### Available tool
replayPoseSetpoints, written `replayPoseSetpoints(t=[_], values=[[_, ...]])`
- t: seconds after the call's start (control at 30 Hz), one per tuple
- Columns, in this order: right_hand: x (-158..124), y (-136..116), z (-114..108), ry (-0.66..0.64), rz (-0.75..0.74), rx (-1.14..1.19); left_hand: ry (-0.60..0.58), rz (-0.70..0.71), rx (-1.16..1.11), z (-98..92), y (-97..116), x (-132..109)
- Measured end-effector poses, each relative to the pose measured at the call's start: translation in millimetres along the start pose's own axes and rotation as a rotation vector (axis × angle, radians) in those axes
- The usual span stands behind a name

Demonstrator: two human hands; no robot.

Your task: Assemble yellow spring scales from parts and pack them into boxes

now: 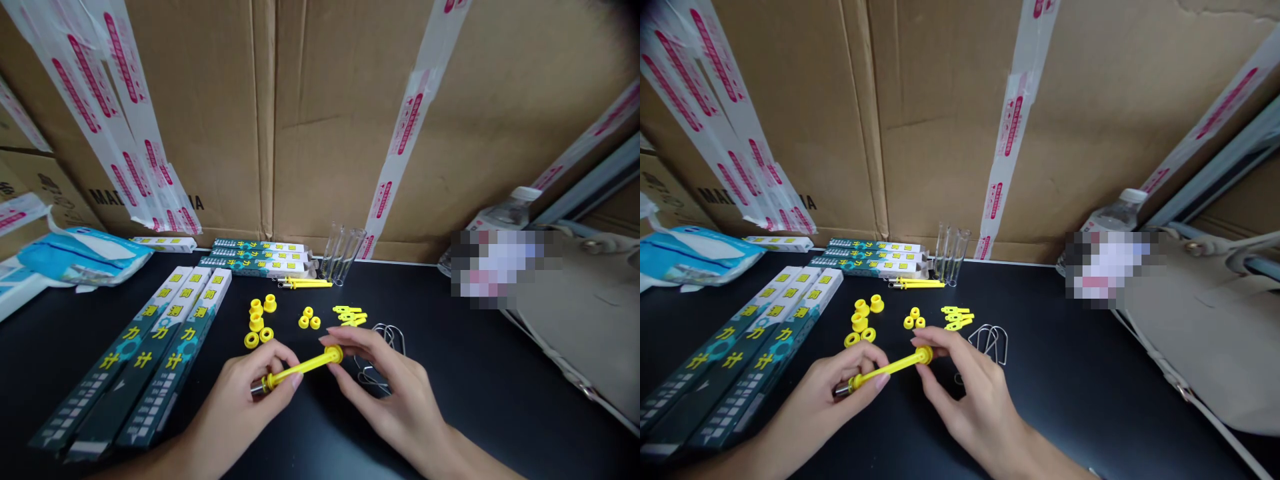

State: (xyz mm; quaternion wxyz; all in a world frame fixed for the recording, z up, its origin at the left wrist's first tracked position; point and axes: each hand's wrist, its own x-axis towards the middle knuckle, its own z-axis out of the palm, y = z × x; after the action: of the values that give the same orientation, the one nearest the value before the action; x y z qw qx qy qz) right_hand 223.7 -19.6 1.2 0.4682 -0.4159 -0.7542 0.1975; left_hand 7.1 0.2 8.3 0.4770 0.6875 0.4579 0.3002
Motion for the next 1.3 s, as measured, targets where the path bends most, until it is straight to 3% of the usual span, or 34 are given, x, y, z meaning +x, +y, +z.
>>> replayPoseSetpoints(t=[0.53,0.87,1.13,1.3], values=[[3.9,5.6,-2.4,0.047,0.255,0.245,0.016,-0.029,0.004,1.4,1.7,0.2],[4.2,-1.1,-1.7,0.009,0.107,0.114,-0.014,-0.031,-0.006,1.3,-0.8,-1.8],[0.0,-2.2,4.3,-0.112,0.146,0.254,-0.049,-0.027,-0.001,0.2,-1.4,-1.3],[-1.3,-0.9,2.2,-0.137,0.076,0.13,-0.081,-0.015,0.026,0.6,-1.9,-1.2]])
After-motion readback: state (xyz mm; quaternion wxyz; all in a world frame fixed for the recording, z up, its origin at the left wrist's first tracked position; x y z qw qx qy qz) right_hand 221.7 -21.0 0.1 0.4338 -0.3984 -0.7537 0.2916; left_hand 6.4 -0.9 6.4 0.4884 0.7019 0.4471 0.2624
